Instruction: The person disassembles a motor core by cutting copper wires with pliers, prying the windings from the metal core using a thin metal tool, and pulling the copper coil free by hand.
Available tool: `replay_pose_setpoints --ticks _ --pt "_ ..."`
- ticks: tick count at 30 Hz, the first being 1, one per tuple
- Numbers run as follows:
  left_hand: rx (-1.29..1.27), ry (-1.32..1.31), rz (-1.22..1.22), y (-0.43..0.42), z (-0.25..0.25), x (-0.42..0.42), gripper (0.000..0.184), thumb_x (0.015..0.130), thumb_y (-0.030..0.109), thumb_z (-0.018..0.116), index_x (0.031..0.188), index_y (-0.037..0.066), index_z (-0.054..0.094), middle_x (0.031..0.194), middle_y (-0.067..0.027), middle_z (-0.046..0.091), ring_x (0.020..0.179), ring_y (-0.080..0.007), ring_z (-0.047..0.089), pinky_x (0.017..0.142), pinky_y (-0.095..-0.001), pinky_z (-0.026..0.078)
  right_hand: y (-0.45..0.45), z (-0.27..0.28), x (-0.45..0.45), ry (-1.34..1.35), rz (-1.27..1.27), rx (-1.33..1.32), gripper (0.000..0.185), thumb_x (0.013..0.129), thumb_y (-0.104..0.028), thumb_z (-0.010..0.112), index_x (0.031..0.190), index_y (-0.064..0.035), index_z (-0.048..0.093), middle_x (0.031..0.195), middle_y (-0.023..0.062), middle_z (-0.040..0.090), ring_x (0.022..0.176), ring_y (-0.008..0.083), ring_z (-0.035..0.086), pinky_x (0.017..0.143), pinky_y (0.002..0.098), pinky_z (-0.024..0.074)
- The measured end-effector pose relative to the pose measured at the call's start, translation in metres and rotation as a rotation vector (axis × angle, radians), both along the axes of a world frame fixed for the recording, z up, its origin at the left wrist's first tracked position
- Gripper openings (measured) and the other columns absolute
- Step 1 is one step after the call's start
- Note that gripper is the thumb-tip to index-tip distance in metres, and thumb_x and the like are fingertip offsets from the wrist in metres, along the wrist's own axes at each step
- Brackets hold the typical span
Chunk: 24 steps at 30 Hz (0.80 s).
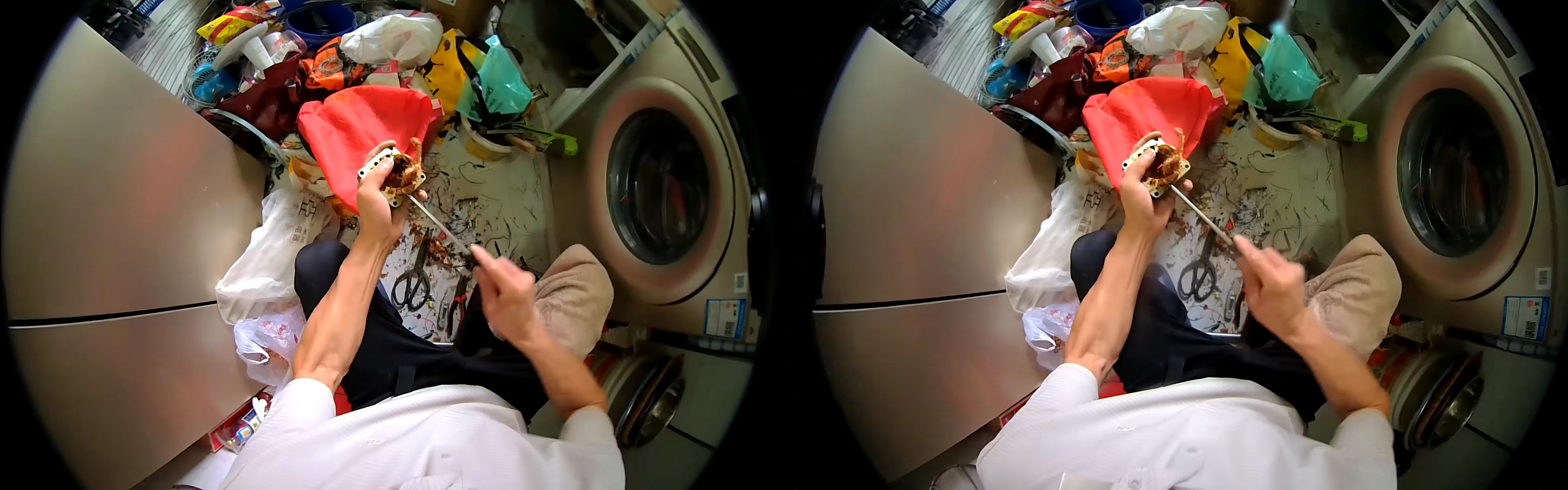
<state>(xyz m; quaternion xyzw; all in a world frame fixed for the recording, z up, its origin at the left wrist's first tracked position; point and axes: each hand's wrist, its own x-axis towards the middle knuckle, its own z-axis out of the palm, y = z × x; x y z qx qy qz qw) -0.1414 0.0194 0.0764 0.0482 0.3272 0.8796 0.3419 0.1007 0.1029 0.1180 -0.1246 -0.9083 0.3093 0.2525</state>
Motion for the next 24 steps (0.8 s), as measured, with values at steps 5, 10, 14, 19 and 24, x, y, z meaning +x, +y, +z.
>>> replay_pose_setpoints --ticks 5,10,14,19,24 --pt "-0.048 -0.010 0.069 -0.006 0.007 0.007 0.034 0.100 0.012 0.047 0.133 0.005 0.052 0.100 -0.0096 0.064 0.079 -0.0212 0.068 0.061 -0.0382 0.062 -0.023 -0.005 0.001 -0.007 -0.056 -0.090 0.039 0.089 0.001 0.070 0.127 -0.0032 0.068 0.070 0.0141 0.057 0.055 0.0286 0.057 0.052 0.0374 0.0469" --pt "-0.045 0.079 0.023 -0.004 0.004 0.005 0.035 0.099 0.009 0.049 0.133 0.005 0.052 0.100 -0.0097 0.064 0.079 -0.0200 0.068 0.061 -0.0355 0.061 -0.024 -0.044 -0.002 0.009 -0.082 -0.245 0.037 0.090 0.003 0.067 0.127 -0.0020 0.068 0.073 0.0153 0.060 0.057 0.0280 0.057 0.055 0.0357 0.0470" --pt "-0.032 0.115 0.043 0.000 0.000 0.001 0.037 0.097 0.010 0.049 0.133 0.004 0.052 0.100 -0.0103 0.064 0.080 -0.0224 0.068 0.061 -0.0373 0.061 -0.023 -0.006 0.003 -0.052 -0.117 -0.221 0.033 0.091 0.003 0.066 0.124 -0.0016 0.070 0.079 0.0175 0.065 0.062 0.0266 0.062 0.060 0.0337 0.0504" --pt "-0.165 0.276 0.055 0.000 -0.002 0.001 0.038 0.094 0.008 0.051 0.131 0.004 0.055 0.098 -0.0088 0.063 0.081 -0.0209 0.067 0.063 -0.0376 0.060 0.009 0.055 -0.001 -0.247 -0.054 -0.252 0.028 0.090 -0.002 0.069 0.119 -0.0028 0.072 0.086 0.0200 0.071 0.069 0.0299 0.070 0.064 0.0355 0.0540" --pt "-0.058 0.055 0.040 -0.008 0.002 0.004 0.036 0.095 0.011 0.051 0.130 0.006 0.056 0.097 -0.0093 0.066 0.081 -0.0225 0.068 0.063 -0.0398 0.060 0.005 0.033 -0.005 -0.043 0.028 -0.109 0.031 0.090 -0.001 0.070 0.120 -0.0036 0.071 0.082 0.0187 0.069 0.068 0.0314 0.068 0.062 0.0377 0.0538"
